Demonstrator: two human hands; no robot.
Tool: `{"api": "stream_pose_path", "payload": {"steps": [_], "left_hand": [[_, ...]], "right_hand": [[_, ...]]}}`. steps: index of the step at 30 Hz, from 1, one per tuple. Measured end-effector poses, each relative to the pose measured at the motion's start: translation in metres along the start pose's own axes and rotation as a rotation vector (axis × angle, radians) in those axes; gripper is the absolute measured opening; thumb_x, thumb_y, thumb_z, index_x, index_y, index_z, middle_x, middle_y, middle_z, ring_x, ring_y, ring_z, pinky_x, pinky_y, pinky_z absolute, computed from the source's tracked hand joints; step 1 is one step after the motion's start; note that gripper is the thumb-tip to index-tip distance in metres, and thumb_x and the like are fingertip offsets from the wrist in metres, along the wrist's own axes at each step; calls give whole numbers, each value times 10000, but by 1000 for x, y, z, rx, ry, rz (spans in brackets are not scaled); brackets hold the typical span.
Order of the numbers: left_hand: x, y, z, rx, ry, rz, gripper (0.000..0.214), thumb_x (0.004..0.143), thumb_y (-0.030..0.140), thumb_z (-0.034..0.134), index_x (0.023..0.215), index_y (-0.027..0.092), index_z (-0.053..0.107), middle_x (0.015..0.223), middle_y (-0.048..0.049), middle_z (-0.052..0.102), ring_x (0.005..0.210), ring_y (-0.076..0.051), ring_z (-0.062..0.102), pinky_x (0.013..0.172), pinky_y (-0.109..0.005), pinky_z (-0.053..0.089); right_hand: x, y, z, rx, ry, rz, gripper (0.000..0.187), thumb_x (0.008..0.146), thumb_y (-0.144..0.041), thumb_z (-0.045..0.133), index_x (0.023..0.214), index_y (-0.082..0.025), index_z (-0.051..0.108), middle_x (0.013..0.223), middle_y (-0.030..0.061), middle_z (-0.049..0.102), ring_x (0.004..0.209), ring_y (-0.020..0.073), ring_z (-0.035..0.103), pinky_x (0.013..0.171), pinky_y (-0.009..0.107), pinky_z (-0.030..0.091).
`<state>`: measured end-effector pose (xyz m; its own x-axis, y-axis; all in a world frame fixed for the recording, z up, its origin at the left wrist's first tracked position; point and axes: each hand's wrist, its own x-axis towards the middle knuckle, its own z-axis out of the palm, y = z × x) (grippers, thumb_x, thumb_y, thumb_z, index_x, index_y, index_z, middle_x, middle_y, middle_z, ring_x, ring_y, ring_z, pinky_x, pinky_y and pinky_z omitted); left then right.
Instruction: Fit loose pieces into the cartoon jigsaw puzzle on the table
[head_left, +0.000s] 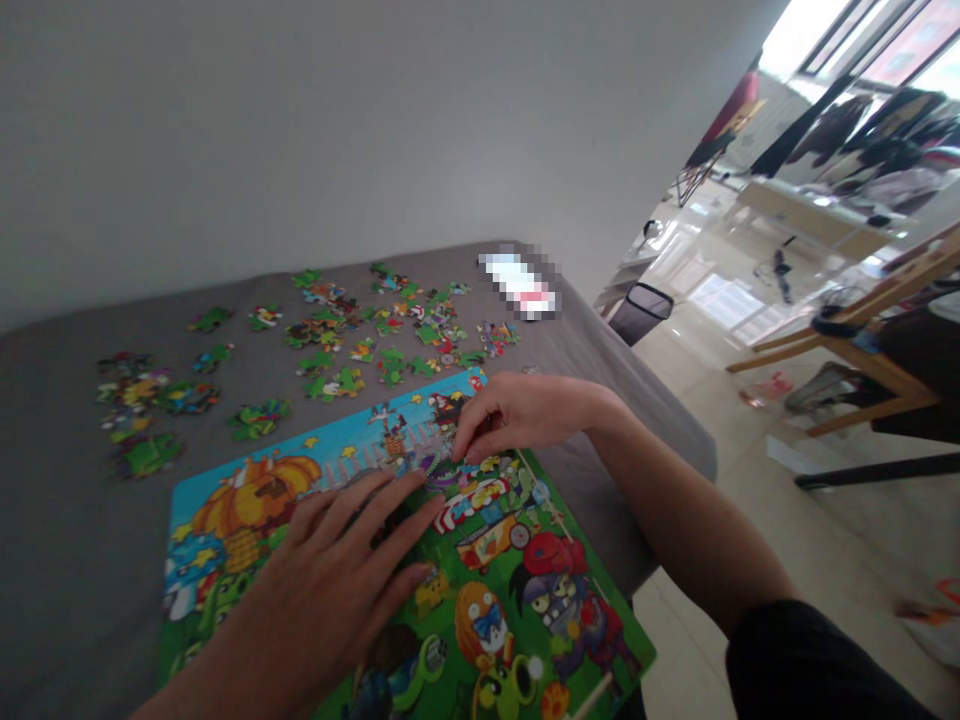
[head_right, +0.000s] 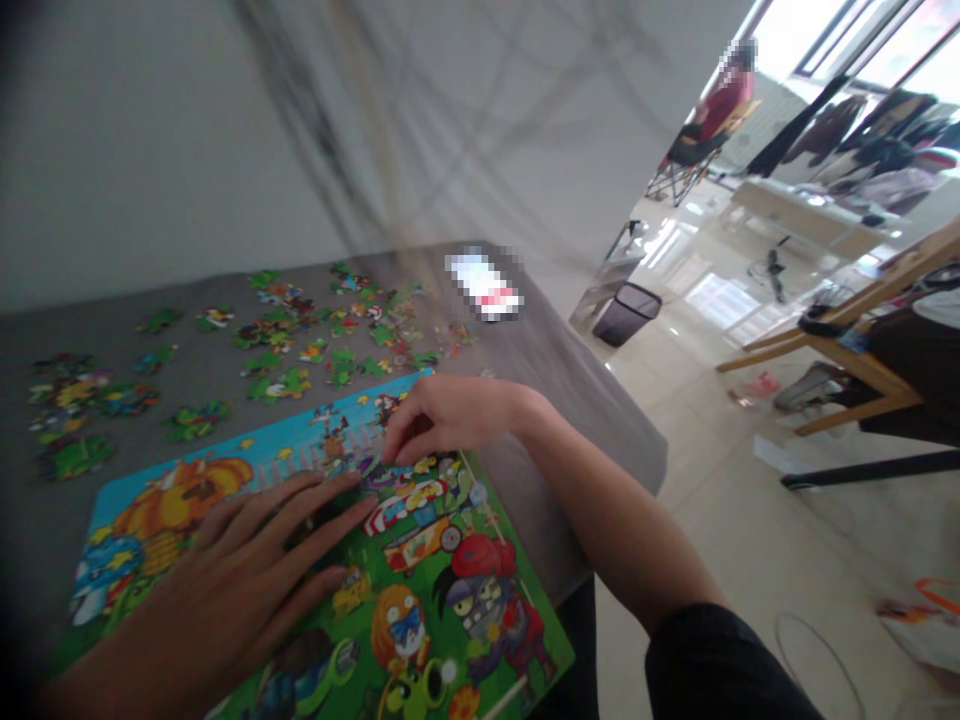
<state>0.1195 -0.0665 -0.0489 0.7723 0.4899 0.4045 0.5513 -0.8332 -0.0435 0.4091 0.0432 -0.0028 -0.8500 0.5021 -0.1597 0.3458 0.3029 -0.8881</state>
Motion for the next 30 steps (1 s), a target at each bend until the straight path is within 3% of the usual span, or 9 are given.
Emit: {"api": "stream_pose_path", "payload": {"steps": [30], "left_hand": [[-4, -8, -2, -6, 4, 20, 468, 1200, 407, 354, 1393, 268, 757, 1388, -68, 761, 1271, -290, 611, 1032, -424, 397]], "right_hand": [[1, -1, 3, -22, -2, 12, 126, 994, -145, 789, 1094, -159, 865, 1030, 39, 868, 900, 128, 783, 814, 224, 589]]}}
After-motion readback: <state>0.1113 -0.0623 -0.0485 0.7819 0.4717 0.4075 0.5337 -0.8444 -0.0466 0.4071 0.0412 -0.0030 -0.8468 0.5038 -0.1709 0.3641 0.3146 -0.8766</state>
